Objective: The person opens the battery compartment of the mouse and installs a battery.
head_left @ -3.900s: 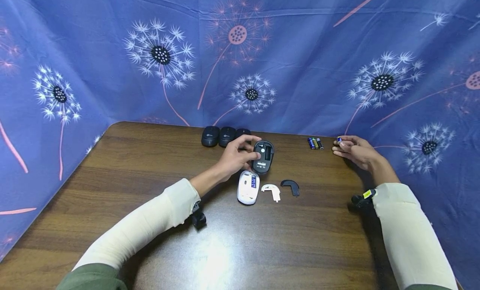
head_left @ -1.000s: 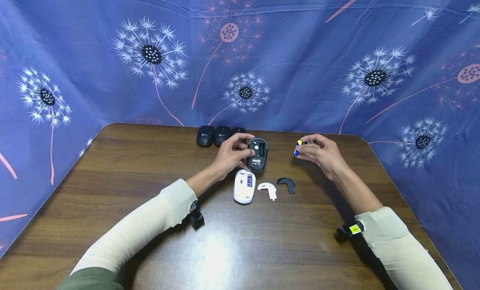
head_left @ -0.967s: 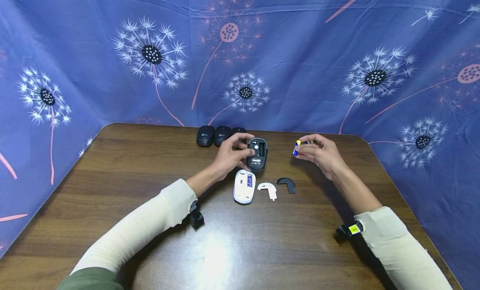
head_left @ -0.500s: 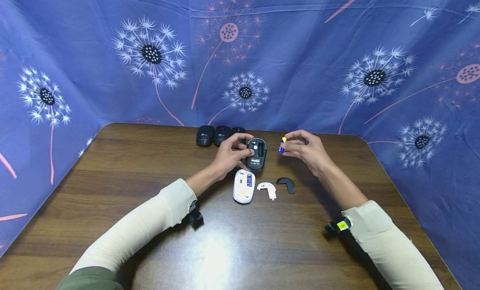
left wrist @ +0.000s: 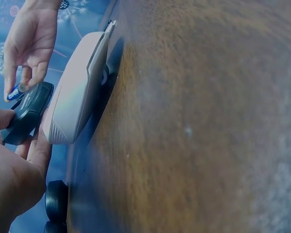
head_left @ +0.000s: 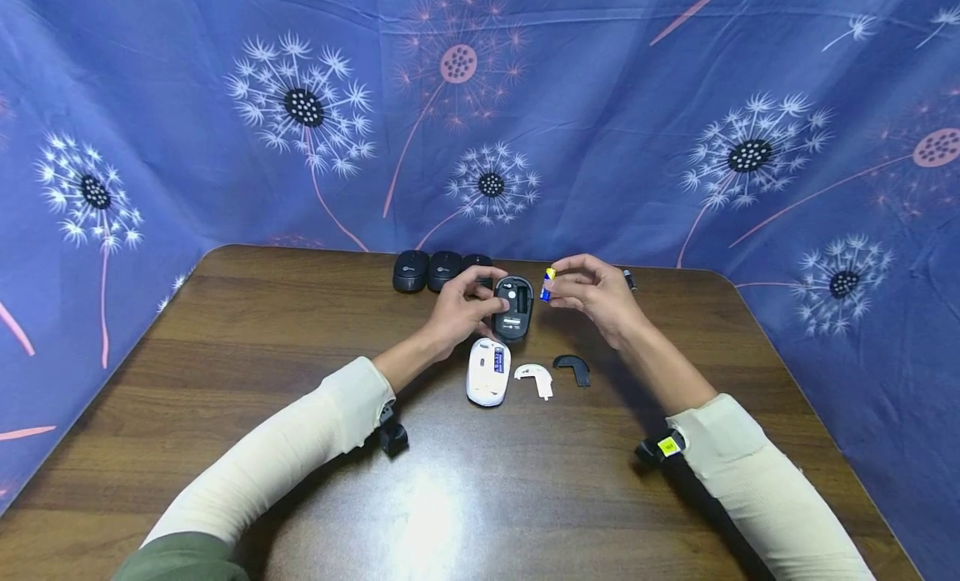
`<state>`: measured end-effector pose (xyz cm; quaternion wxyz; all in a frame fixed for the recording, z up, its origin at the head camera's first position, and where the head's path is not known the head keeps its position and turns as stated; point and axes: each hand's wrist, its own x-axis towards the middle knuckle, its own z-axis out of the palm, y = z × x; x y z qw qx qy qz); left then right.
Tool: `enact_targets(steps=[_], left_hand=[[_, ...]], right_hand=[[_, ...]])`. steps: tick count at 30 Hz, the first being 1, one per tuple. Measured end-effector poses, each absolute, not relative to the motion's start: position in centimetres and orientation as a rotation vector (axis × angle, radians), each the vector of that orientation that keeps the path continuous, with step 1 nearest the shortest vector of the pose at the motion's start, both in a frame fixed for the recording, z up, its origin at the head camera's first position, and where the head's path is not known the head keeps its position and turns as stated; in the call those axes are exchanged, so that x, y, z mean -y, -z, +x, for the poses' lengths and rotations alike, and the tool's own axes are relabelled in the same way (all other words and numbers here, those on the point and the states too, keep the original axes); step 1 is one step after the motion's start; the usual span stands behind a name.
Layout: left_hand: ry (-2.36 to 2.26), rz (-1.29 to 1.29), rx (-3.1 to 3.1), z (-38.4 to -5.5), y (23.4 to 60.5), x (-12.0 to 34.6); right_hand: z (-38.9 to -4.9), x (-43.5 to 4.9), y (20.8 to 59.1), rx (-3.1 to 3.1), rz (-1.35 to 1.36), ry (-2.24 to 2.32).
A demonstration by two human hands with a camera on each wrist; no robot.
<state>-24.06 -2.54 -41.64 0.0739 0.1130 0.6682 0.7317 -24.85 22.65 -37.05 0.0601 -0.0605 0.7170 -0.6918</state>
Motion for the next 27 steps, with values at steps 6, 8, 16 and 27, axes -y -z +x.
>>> enact_targets(steps=[6,8,16,27], left_hand=[[-2.179,0.329,-2.023,-24.1,41.6,2.4],[-2.175,0.326,-2.029,-24.1,41.6,2.4],[-2.166,0.319,-2.029,-24.1,41.5,2.3],[-2.175,0.312,-2.026,-24.0,41.5,2.2]], right_hand=[[-24.9,-21.8,37.0,-2.211,-0.236,2.074],[-24.8,-21.5,37.0,-2.239,-0.253,2.052],[-24.3,-20.5,36.7,-2.469,-0.376,1.900],[-23.8,-19.9,36.5,-2.839,-0.431,1.503]])
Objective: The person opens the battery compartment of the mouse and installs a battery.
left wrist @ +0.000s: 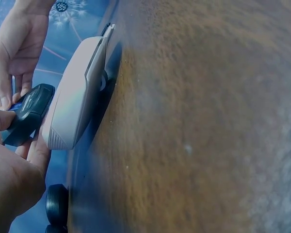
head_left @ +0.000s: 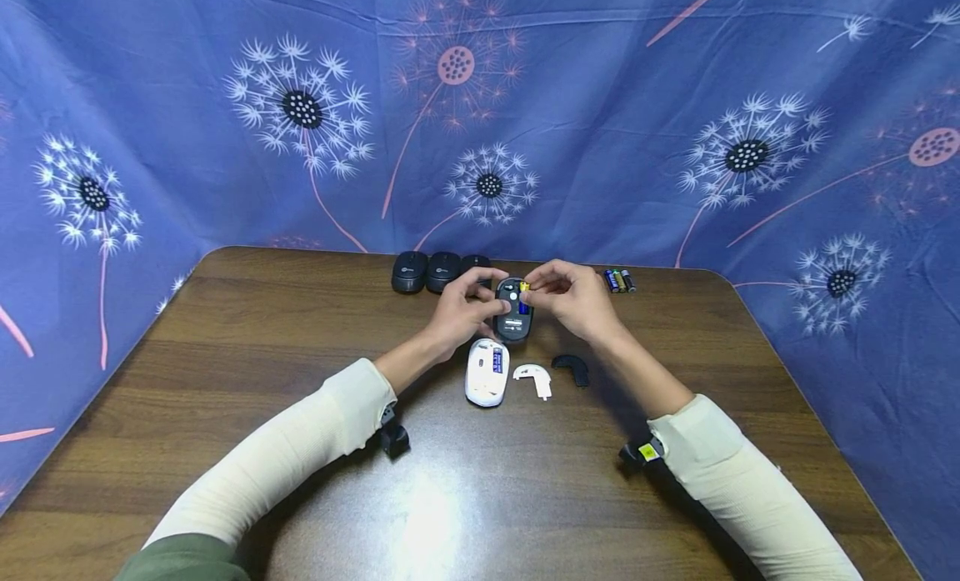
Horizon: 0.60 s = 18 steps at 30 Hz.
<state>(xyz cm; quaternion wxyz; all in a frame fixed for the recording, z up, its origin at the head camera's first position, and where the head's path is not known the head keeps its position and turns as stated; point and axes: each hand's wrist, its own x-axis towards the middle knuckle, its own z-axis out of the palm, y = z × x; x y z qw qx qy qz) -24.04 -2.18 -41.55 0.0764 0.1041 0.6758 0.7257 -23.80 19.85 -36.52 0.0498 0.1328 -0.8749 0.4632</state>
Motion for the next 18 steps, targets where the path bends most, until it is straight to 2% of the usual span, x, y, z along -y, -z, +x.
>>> enact_targets(steps=[8,18], left_hand=[[-2.162,0.331,-2.055,-23.94,41.49,2.28],[-2.194,0.348,-2.062,-24.12,41.47,2.26]], right_hand=[[-23.62,-20.10,36.76,2.699,0.395,-1.384],[-24.40,-20.35,37.08,2.552,0.129,-2.208]])
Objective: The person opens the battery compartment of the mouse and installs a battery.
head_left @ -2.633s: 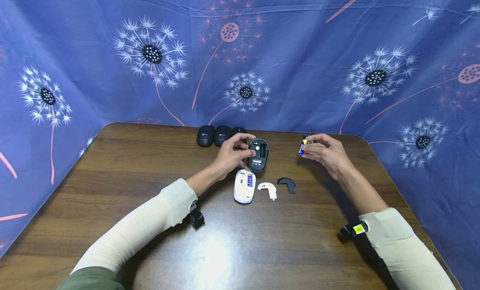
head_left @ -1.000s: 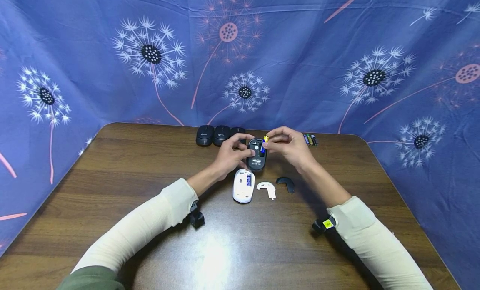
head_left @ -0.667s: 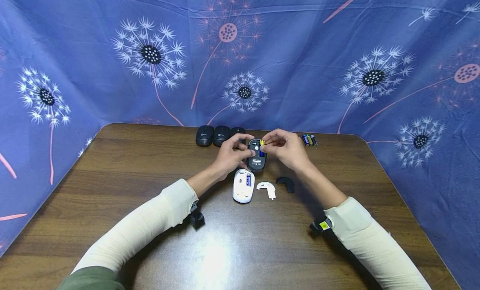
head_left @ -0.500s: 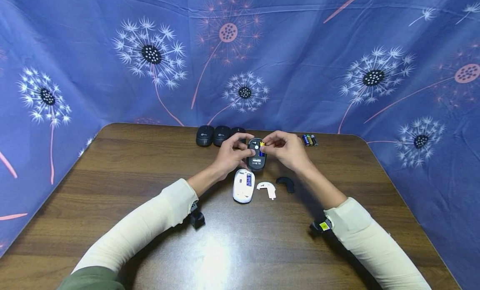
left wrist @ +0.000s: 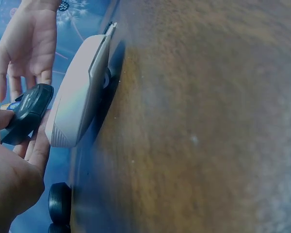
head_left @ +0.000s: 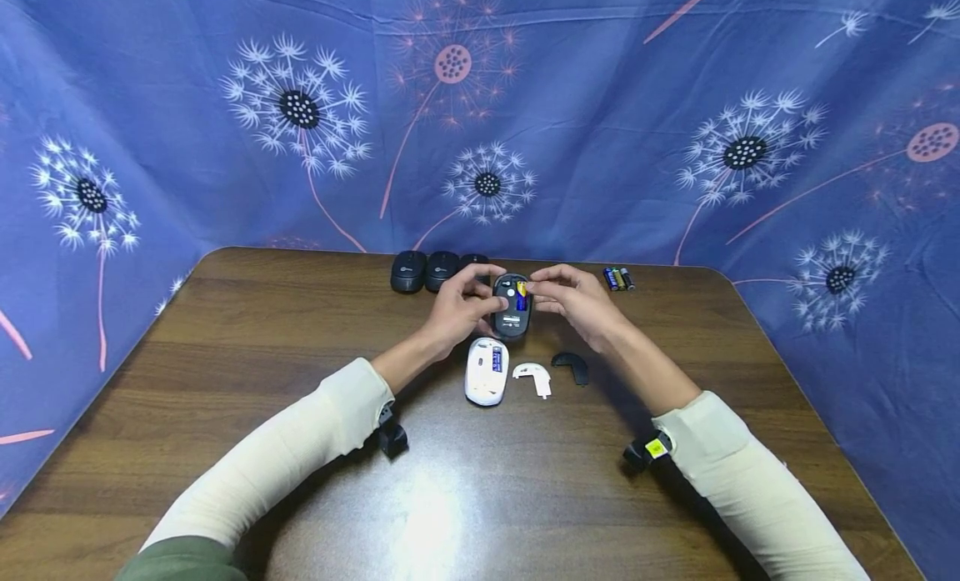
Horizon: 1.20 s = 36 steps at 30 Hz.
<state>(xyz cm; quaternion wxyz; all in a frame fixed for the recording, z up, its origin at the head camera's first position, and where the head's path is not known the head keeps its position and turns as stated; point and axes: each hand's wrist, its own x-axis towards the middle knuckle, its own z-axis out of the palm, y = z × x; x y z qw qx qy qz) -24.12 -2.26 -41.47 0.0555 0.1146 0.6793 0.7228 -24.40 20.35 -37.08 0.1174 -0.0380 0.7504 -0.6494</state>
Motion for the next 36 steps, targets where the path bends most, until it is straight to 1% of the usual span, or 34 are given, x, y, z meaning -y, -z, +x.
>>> enact_targets(steps=[12,22,36], left_hand=[[-2.228,0.377,-2.036,-24.4,40.8,2.3],[-2.219,0.376,-2.038,-24.5,41.0,2.5],[-2.182,0.377,-2.078,-24.5,40.8,2.4]], right_hand=[[-25.0,-19.9,37.1,-1.858,-0.076,1.973],[-25.3,-19.5,37.2,-1.841,-0.041,1.953],[-25.4,-18.8,37.0,-1.721,0.041,2.055]])
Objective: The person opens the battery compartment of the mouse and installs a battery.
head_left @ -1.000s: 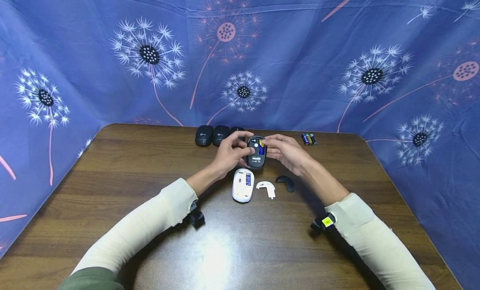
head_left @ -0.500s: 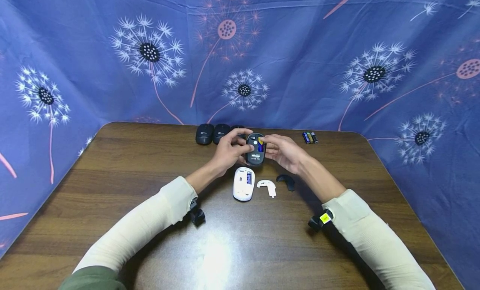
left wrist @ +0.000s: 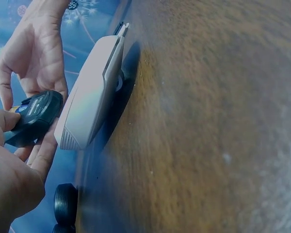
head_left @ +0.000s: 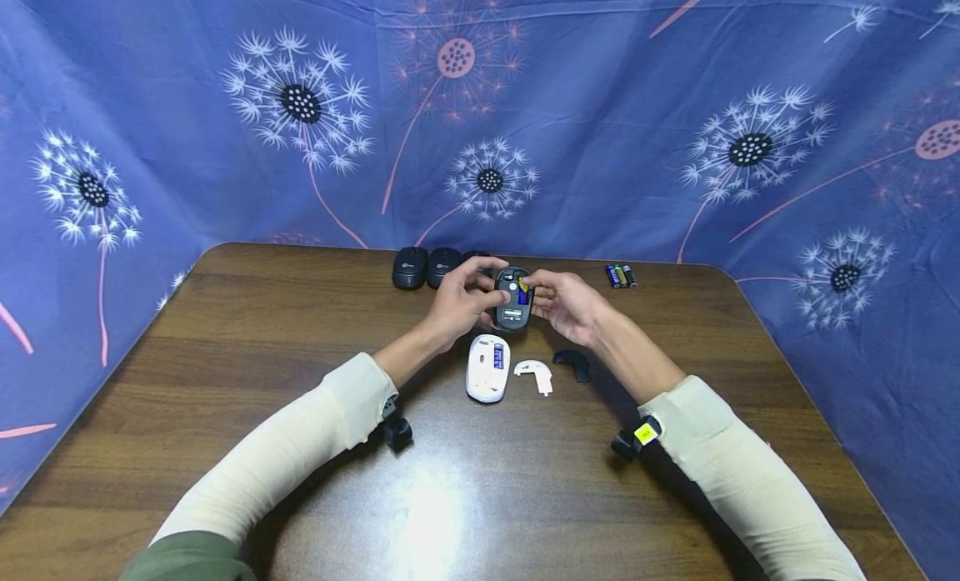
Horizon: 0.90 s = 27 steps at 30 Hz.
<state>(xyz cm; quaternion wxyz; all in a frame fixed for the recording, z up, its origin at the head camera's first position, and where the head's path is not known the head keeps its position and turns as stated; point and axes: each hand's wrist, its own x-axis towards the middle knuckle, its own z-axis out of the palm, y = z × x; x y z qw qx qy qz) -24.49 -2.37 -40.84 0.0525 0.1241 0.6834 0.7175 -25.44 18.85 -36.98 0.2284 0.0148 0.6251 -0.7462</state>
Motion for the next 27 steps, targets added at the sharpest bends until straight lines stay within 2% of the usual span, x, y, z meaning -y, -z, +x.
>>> enact_targets(steps=[15,27], left_hand=[[-2.164,0.371,-2.123,-24.5,40.6,2.5],[-2.169,0.334,-2.090,-24.7,40.7,2.7]], right_hand=[[-25.4,-17.8,36.7,-1.854,0.081,2.036],[-25.4,-17.6,36.8,-2.137,0.002,1.855]])
